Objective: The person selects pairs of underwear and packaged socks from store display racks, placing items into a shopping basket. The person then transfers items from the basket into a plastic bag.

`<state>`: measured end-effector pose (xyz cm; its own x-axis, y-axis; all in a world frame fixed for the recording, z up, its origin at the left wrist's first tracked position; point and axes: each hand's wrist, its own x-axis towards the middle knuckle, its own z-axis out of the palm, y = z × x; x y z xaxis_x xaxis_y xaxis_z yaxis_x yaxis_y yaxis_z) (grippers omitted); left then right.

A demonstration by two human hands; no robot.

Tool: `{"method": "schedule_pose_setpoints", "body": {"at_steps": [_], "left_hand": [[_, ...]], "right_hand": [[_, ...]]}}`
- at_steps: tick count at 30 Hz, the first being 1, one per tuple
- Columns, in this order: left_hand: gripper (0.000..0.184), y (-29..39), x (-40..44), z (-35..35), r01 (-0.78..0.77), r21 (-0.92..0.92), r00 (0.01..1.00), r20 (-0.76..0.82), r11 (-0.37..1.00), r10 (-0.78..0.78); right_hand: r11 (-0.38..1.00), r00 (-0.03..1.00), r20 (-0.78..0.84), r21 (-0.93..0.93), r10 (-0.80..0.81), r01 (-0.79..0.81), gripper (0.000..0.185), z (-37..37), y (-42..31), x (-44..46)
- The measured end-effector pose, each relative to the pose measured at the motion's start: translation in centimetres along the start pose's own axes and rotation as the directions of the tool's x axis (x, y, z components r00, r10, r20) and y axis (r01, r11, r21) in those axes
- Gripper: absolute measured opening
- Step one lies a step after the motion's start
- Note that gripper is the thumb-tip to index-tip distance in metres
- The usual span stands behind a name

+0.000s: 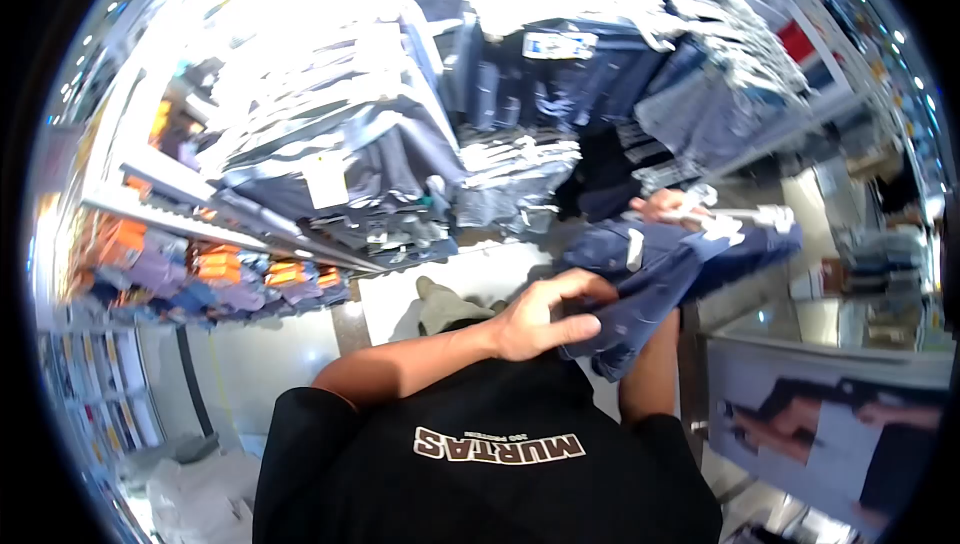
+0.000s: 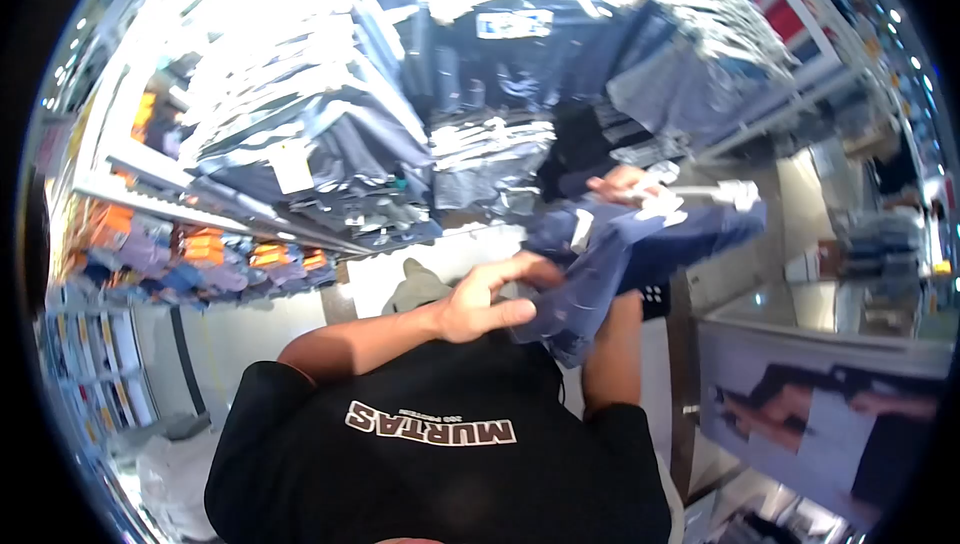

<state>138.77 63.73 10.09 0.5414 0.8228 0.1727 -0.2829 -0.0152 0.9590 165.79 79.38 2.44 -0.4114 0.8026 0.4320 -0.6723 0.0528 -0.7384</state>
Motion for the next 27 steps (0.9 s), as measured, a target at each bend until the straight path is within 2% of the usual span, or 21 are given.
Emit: {"method": "schedule_pose_setpoints", "body": {"at_steps": [1,2,3,4,5,6,9,10,11,12,13,14,15,17,18,19,21,23,25,26,27], "left_hand": [[0.047,-1.0,-0.4,-1.3,-0.121,0.109,0.980,-0.146,0.987,0.136],[0.058,-2.0,-0.8,-3.1,-0.066,-0.047,0.988,-0.141,0.997,0.058],[0.066,-2.5,-1.2,-4.0,-0.091,-0.208,0.980,-0.192,0.974,0.051],[0.069,-3.1,-1.3,-5.0,-0.121,-0.204,0.975,-0.207,0.972,0.078],[0.072,-3.5,-1.5,-5.9,-0.148,-0.199,0.970,-0.219,0.969,0.104],[0.073,-3.7,-1.7,-6.0,-0.135,-0.322,0.967,-0.248,0.937,0.054],[0.077,-1.7,-0.5,-6.0,-0.138,-0.039,0.967,-0.221,0.990,0.126],[0.074,-0.9,0.2,-5.9,-0.103,0.085,0.963,-0.240,0.991,0.120],[0.061,-1.7,0.8,-6.1,-0.061,0.124,0.954,-0.285,0.990,0.094],[0.047,-2.3,1.4,-6.3,-0.015,0.158,0.942,-0.330,0.987,0.067],[0.039,-3.6,2.3,-6.5,-0.018,0.251,0.905,-0.408,0.968,0.123],[0.036,-5.3,3.1,-7.3,0.071,0.182,0.870,-0.492,0.981,0.029],[0.038,-1.2,4.0,-6.3,0.006,0.039,0.879,-0.477,0.999,0.013],[0.068,-1.1,5.7,-7.7,0.028,0.206,0.864,-0.498,0.978,0.080],[0.066,-0.5,6.6,-8.1,0.099,0.243,0.838,-0.543,0.965,0.051],[0.063,0.3,7.7,-8.4,0.071,0.318,0.826,-0.551,0.946,0.123],[0.057,2.9,9.1,-7.9,0.005,0.373,0.781,-0.581,0.928,0.230],[0.045,4.2,10.1,-8.1,0.079,0.385,0.778,-0.600,0.919,0.185],[0.043,4.4,10.8,-8.5,0.052,0.421,0.785,-0.577,0.906,0.223],[0.043,4.6,10.9,-8.5,0.032,0.397,0.779,-0.585,0.917,0.226],[0.042,4.7,11.0,-8.4,0.014,0.373,0.773,-0.593,0.928,0.227]], "right_hand": [[0.981,0.991,-0.121,-0.189,-0.058,0.034,0.039,1.2,-0.2,-0.3],[0.924,0.963,-0.242,-0.383,-0.116,0.015,0.029,2.6,-0.4,-0.6],[0.839,0.919,-0.356,-0.542,-0.171,-0.054,0.021,4.0,-0.7,-0.7],[0.733,0.943,-0.277,-0.678,-0.183,-0.057,0.026,5.1,-1.4,-0.1],[0.658,0.954,-0.264,-0.745,-0.144,-0.107,0.021,6.4,-2.1,0.7],[0.571,0.962,-0.250,-0.807,-0.104,-0.148,0.016,7.9,-3.0,1.5],[0.251,0.987,-0.141,-0.961,-0.083,-0.116,0.013,10.0,-4.2,4.1],[0.139,0.990,-0.123,-0.984,-0.072,-0.112,0.015,11.2,-4.8,5.2],[0.031,0.995,-0.062,-0.998,-0.074,-0.060,0.017,9.6,-4.6,5.8],[0.056,0.992,-0.093,-0.995,-0.081,-0.088,0.019,9.4,-4.7,6.7],[0.085,0.988,-0.125,-0.989,-0.088,-0.117,0.021,9.4,-4.7,7.5],[0.069,0.992,-0.073,-0.995,-0.100,-0.067,0.022,9.6,-5.1,8.4],[0.055,0.994,-0.020,-0.998,-0.108,-0.014,0.023,9.7,-5.5,9.3],[0.275,0.996,-0.046,-0.961,-0.071,-0.025,0.022,8.9,-6.1,11.2],[0.166,0.994,0.079,-0.982,-0.075,0.091,0.023,7.6,-6.5,12.3],[0.054,0.977,0.203,-0.977,-0.064,0.207,0.024,7.0,-7.2,13.5],[-0.031,0.984,0.170,-0.985,-0.055,0.169,0.022,7.1,-8.7,15.4],[-0.081,0.999,-0.035,-0.996,-0.012,-0.035,0.021,7.6,-10.0,16.8],[-0.163,0.994,0.108,-0.981,0.018,0.110,0.020,8.0,-10.6,18.0],[-0.102,0.987,0.158,-0.982,0.017,0.159,0.021,8.4,-10.7,18.5],[-0.135,0.993,0.103,-0.985,0.048,0.109,0.023,8.7,-11.0,18.8]]}}
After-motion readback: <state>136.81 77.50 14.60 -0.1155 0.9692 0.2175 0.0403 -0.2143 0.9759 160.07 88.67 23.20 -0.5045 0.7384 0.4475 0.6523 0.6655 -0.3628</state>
